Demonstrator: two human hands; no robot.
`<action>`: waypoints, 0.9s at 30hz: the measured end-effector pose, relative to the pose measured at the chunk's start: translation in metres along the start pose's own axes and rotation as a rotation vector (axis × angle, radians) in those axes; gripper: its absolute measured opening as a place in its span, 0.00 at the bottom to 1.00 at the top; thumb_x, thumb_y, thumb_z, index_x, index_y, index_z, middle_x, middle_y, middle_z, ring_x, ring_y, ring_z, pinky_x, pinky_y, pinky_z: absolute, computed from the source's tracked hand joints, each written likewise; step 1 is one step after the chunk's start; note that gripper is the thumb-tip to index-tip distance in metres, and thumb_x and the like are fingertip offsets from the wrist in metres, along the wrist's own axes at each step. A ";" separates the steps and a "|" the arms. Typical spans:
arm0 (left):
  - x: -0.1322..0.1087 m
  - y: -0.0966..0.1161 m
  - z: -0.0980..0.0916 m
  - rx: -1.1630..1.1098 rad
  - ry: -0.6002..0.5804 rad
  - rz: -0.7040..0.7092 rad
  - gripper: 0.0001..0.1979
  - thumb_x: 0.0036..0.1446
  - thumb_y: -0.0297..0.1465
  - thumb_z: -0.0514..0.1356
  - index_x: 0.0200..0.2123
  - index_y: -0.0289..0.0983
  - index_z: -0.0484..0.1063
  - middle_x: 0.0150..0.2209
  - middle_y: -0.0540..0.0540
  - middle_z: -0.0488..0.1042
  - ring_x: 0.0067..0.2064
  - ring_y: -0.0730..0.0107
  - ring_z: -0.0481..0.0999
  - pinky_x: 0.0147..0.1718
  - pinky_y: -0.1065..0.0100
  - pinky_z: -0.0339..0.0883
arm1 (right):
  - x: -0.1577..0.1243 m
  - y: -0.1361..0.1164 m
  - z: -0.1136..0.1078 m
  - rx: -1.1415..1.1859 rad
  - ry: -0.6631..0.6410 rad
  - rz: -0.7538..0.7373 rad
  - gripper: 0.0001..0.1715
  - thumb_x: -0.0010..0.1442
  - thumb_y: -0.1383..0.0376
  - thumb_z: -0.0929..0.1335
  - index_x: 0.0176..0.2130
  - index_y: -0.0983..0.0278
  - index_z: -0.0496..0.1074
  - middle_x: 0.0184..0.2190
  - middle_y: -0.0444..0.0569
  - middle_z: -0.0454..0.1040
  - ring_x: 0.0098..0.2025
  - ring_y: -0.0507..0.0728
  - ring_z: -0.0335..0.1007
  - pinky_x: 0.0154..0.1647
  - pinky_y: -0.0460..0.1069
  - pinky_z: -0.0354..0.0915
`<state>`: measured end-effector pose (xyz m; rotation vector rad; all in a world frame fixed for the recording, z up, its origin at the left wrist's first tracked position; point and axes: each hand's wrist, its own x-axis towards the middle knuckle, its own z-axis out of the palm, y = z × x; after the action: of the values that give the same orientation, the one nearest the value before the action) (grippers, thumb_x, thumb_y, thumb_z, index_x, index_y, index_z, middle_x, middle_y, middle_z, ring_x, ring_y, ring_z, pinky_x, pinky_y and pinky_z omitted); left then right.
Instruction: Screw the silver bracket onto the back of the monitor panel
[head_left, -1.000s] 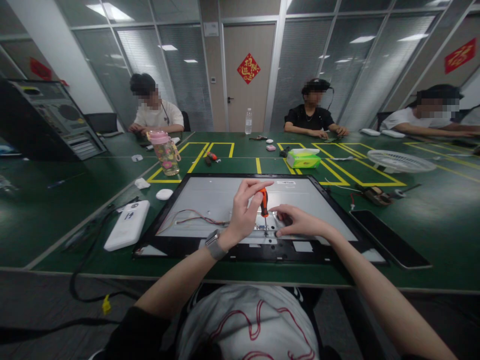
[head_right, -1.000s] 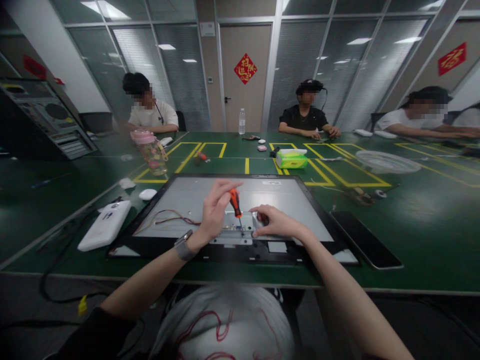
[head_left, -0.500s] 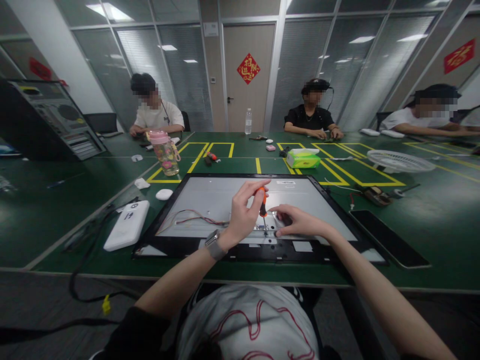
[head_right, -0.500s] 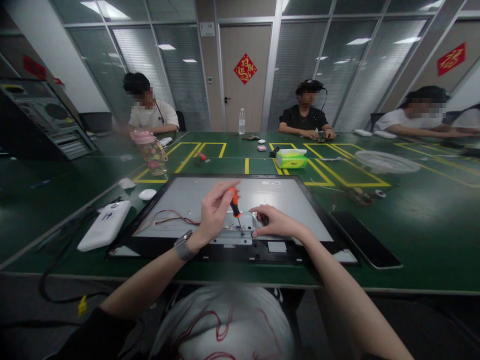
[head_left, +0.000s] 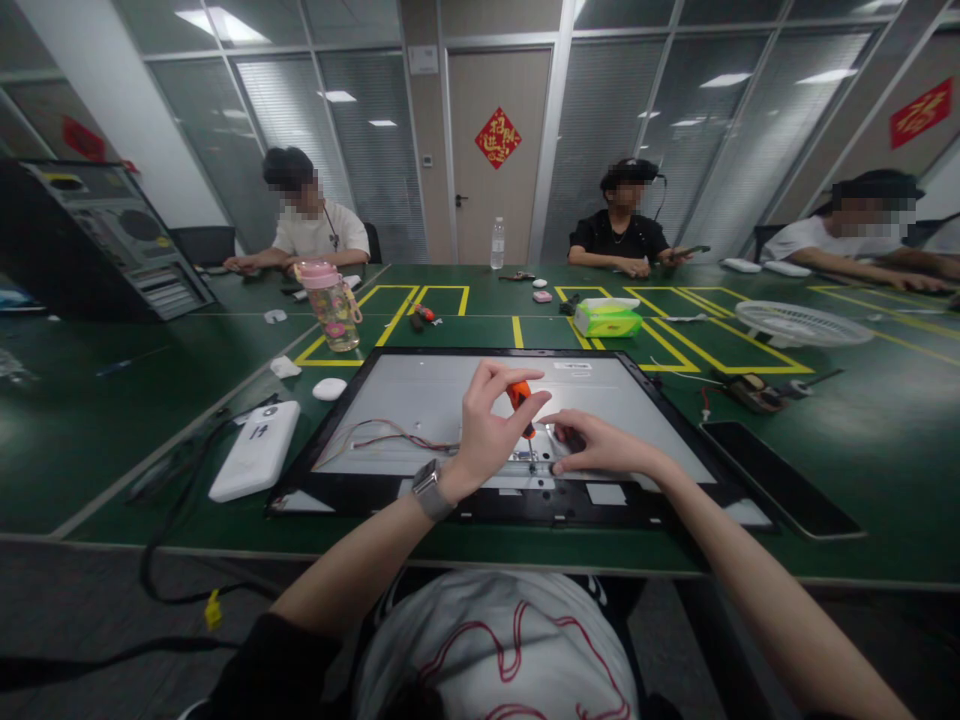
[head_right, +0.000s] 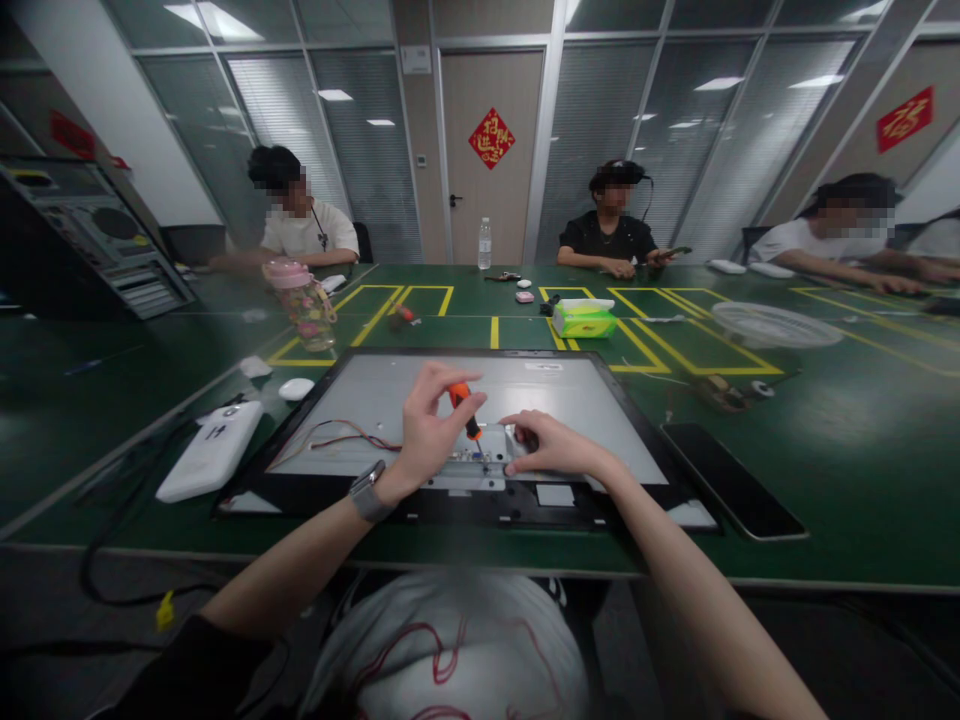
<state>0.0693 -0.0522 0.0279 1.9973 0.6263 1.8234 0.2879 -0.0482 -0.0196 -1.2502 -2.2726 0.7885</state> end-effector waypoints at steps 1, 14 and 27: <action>0.000 0.000 0.000 0.003 -0.011 0.006 0.09 0.59 0.35 0.63 0.42 0.39 0.77 0.35 0.48 0.71 0.36 0.72 0.71 0.40 0.67 0.68 | 0.000 0.000 0.000 -0.001 -0.001 0.002 0.40 0.47 0.50 0.76 0.55 0.64 0.70 0.34 0.46 0.66 0.36 0.57 0.64 0.38 0.51 0.64; 0.002 0.000 -0.003 -0.081 -0.086 -0.040 0.14 0.67 0.33 0.54 0.49 0.40 0.76 0.41 0.45 0.73 0.42 0.69 0.73 0.42 0.66 0.68 | 0.000 -0.002 -0.001 -0.001 -0.001 0.000 0.39 0.47 0.50 0.76 0.54 0.64 0.71 0.33 0.45 0.66 0.35 0.57 0.64 0.38 0.50 0.64; 0.002 0.001 -0.002 -0.149 -0.130 -0.085 0.16 0.68 0.33 0.51 0.52 0.40 0.74 0.41 0.44 0.75 0.42 0.68 0.73 0.43 0.65 0.67 | 0.000 -0.002 -0.001 -0.011 -0.005 0.001 0.40 0.47 0.49 0.76 0.54 0.65 0.71 0.33 0.45 0.66 0.36 0.57 0.64 0.38 0.50 0.64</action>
<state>0.0676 -0.0520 0.0299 1.9419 0.5126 1.6262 0.2872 -0.0487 -0.0175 -1.2555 -2.2837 0.7805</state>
